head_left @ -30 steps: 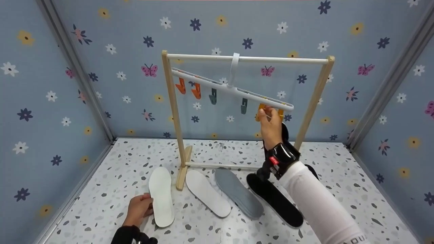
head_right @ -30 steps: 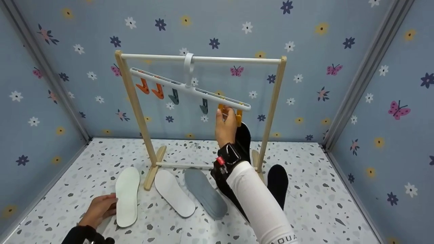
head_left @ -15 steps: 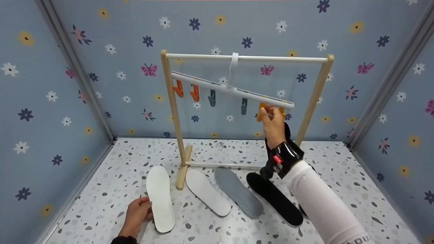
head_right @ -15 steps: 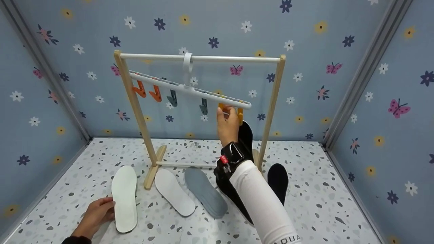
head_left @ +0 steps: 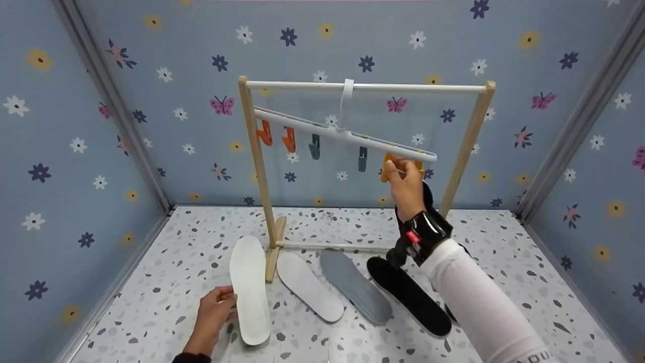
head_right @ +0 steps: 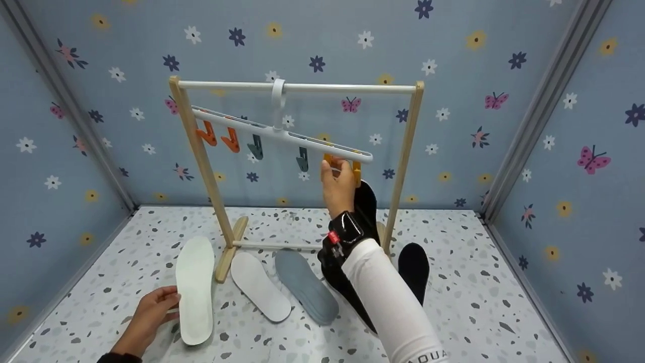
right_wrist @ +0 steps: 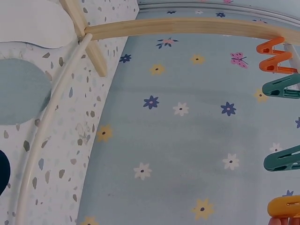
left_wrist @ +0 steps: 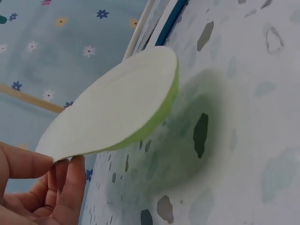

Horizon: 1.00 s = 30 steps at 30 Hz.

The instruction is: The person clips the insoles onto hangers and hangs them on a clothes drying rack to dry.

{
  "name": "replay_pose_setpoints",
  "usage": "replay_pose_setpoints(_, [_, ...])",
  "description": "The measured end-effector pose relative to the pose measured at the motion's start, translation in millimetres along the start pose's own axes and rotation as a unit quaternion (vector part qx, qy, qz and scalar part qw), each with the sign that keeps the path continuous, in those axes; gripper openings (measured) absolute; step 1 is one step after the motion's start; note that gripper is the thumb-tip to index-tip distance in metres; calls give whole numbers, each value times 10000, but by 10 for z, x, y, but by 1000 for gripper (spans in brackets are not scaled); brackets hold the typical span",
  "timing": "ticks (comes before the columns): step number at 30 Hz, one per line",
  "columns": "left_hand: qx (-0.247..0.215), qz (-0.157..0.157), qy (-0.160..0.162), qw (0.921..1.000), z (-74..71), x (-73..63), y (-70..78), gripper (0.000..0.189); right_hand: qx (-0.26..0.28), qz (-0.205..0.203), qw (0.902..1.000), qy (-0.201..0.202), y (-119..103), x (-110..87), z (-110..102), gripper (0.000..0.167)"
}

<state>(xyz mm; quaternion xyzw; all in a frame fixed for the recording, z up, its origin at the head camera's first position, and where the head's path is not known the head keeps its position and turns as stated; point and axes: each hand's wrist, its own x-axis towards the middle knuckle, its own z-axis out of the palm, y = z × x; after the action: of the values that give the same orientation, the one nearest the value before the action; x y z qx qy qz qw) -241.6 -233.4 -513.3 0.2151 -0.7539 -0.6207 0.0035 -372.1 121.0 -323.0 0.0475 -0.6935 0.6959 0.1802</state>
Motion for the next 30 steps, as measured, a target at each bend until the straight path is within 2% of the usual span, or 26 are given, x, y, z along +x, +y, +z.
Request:
replay_pose_setpoints(6, [-13,81,-133,9999,178,-55,103,32,99,144,9998,-114,-9,11,8,32])
replay_pose_setpoints(13, [-192,424,-220,9987,429,-104,189,29,774,337,9963,-149,-2,22,-7,27])
replay_pose_setpoints(21, [-489,827,-521,9940,691,-176,311,27,829,403,9955,-201,-17,27,-19,23])
replay_pose_setpoints(30, [-658,994,-843,9893,994,-221,505,22,1060,467,9931,-187,-29,39,-23,15])
